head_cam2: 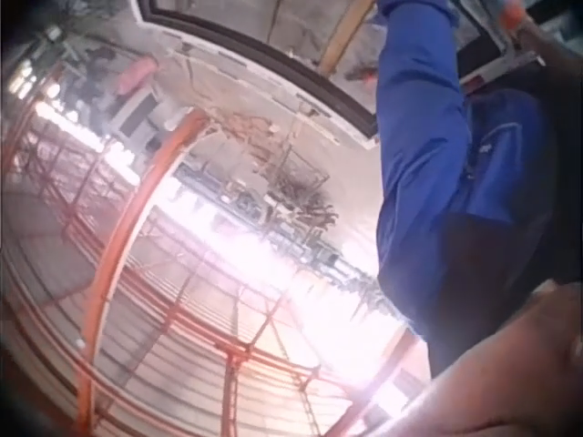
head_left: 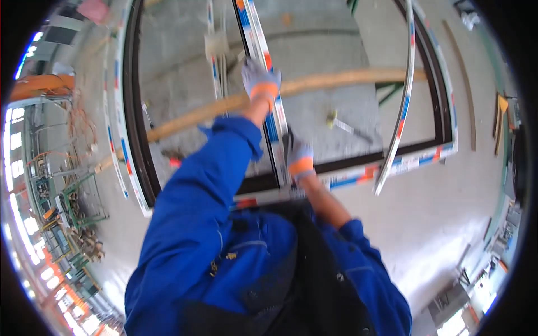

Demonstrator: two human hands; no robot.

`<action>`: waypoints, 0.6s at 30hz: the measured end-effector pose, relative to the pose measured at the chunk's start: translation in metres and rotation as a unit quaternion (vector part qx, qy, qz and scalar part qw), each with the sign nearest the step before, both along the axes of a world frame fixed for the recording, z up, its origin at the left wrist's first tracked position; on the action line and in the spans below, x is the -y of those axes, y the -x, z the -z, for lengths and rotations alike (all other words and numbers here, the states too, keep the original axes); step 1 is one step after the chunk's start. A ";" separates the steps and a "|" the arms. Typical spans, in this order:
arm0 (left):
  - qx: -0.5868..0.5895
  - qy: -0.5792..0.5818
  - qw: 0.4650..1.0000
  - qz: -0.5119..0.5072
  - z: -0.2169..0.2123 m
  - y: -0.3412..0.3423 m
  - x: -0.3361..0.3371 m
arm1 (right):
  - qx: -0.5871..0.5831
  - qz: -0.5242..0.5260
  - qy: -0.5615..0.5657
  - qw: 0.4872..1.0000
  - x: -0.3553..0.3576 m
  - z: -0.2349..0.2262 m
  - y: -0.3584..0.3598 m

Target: Measuring, cutting, and assembling metal window frame components using a miter saw and hand tools.

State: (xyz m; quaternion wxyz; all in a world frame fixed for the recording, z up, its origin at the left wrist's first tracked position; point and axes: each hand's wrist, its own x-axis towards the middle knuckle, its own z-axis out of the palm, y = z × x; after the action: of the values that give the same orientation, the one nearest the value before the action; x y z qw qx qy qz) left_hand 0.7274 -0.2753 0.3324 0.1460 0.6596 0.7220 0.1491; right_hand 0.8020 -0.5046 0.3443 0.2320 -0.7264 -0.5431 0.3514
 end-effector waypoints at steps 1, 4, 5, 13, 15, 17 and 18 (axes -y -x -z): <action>0.016 0.031 0.999 -0.033 -0.022 -0.011 -0.014 | 0.043 0.012 0.021 0.999 -0.020 -0.010 -0.003; 0.018 0.056 0.997 -0.048 -0.050 -0.013 -0.022 | 0.114 0.005 0.041 0.993 -0.028 -0.022 0.004; 0.010 0.034 0.998 -0.049 -0.051 -0.010 -0.029 | 0.080 0.026 0.039 0.996 -0.036 -0.031 0.006; 0.070 0.072 0.994 -0.043 -0.046 -0.014 -0.015 | -0.324 0.007 0.164 0.932 -0.067 -0.027 -0.052; 0.076 0.036 0.996 -0.039 -0.041 -0.015 -0.014 | -0.346 0.022 0.200 0.916 -0.078 -0.026 -0.057; 0.097 0.047 0.993 -0.035 -0.035 -0.016 -0.018 | -0.368 0.039 0.235 0.899 -0.080 -0.026 -0.063; 0.115 0.048 0.992 -0.035 -0.033 -0.015 -0.026 | -0.359 0.034 0.235 0.902 -0.087 -0.026 -0.063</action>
State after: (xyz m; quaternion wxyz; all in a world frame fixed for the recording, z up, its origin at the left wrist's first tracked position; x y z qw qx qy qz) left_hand 0.7421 -0.2493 0.3658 0.2545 0.6044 0.7295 0.1944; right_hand 0.8650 -0.4172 0.3701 0.2459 -0.6025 -0.2992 0.6978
